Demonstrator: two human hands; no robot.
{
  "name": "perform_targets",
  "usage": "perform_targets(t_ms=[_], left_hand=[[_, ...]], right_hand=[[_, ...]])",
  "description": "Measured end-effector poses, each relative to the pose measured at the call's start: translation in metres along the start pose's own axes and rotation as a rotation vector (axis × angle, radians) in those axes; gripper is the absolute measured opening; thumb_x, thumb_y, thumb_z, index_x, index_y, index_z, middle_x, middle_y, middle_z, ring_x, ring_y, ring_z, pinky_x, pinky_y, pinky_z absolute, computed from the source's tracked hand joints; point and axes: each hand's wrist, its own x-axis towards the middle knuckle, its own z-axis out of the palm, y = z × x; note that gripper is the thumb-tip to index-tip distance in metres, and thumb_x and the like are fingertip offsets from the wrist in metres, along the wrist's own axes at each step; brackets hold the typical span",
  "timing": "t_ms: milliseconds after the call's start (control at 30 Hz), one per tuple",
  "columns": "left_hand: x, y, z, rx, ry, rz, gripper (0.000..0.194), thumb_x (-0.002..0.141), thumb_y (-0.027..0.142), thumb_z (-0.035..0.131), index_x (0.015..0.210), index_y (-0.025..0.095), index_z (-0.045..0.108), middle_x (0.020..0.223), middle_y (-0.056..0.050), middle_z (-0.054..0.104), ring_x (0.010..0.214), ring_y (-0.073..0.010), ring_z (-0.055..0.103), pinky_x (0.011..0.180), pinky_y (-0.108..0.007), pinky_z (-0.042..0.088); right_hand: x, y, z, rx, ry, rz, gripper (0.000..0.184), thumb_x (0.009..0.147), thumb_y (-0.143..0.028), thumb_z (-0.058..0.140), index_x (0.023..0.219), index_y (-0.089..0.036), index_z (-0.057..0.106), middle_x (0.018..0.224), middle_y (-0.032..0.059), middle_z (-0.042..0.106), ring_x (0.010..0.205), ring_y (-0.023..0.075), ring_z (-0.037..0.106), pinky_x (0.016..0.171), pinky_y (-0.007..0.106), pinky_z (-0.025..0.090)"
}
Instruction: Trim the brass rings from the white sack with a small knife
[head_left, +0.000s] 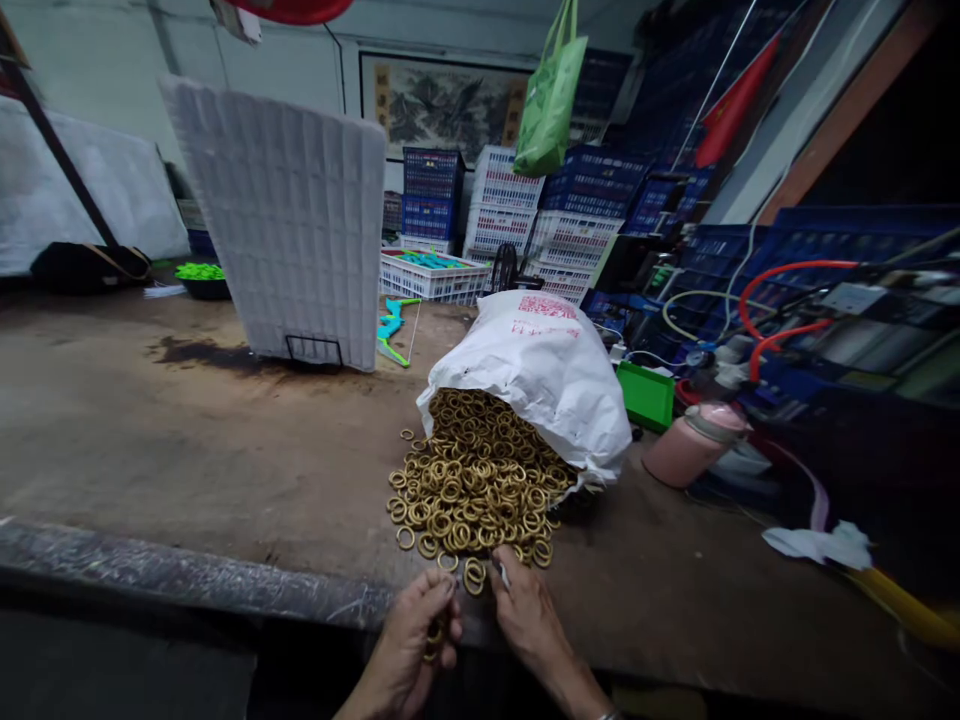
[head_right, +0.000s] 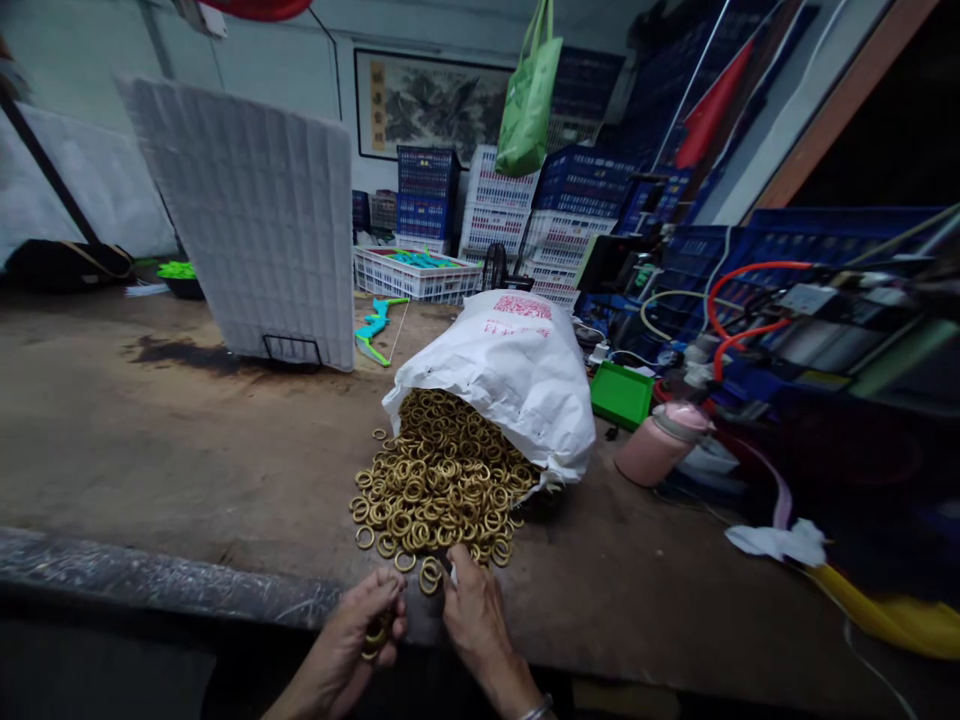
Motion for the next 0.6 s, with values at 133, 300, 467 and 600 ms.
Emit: perform_targets(t_ms=[133, 300, 467, 600], left_hand=[[0.004, -0.004, 0.003, 0.042, 0.016, 0.037, 0.026, 0.069, 0.035, 0.065, 0.080, 0.016, 0.051, 0.062, 0.004, 0.051, 0.048, -0.0052, 0.045, 0.037, -0.014, 0.028], [0.004, -0.005, 0.000, 0.051, 0.070, 0.059, 0.023, 0.071, 0.033, 0.062, 0.082, 0.016, 0.051, 0.062, 0.005, 0.050, 0.048, -0.0040, 0.043, 0.037, -0.013, 0.028], [0.001, -0.003, -0.003, 0.079, 0.123, 0.090, 0.022, 0.072, 0.032, 0.061, 0.083, 0.017, 0.050, 0.061, 0.006, 0.048, 0.046, -0.0036, 0.042, 0.037, -0.013, 0.028], [0.001, -0.002, -0.003, 0.111, 0.136, 0.101, 0.021, 0.073, 0.033, 0.061, 0.082, 0.017, 0.050, 0.061, 0.006, 0.047, 0.046, -0.0037, 0.041, 0.037, -0.013, 0.028]], right_hand=[[-0.001, 0.002, -0.007, 0.037, 0.035, 0.033, 0.016, 0.080, -0.018, 0.033, 0.079, -0.021, 0.048, 0.071, 0.0040, 0.061, 0.064, 0.0164, 0.057, 0.057, 0.024, 0.038], [-0.006, -0.003, -0.008, 0.049, 0.011, 0.022, 0.015, 0.080, -0.022, 0.040, 0.090, -0.020, 0.050, 0.079, 0.0055, 0.064, 0.072, 0.0182, 0.060, 0.062, 0.026, 0.040], [-0.008, -0.010, -0.005, -0.086, -0.021, -0.076, 0.020, 0.080, -0.026, 0.048, 0.099, -0.021, 0.050, 0.089, 0.0049, 0.065, 0.076, 0.0187, 0.061, 0.062, 0.025, 0.038], [-0.007, -0.011, -0.005, -0.146, -0.039, -0.062, 0.016, 0.080, -0.020, 0.047, 0.095, -0.022, 0.051, 0.087, 0.0028, 0.064, 0.073, 0.0167, 0.060, 0.060, 0.024, 0.034]])
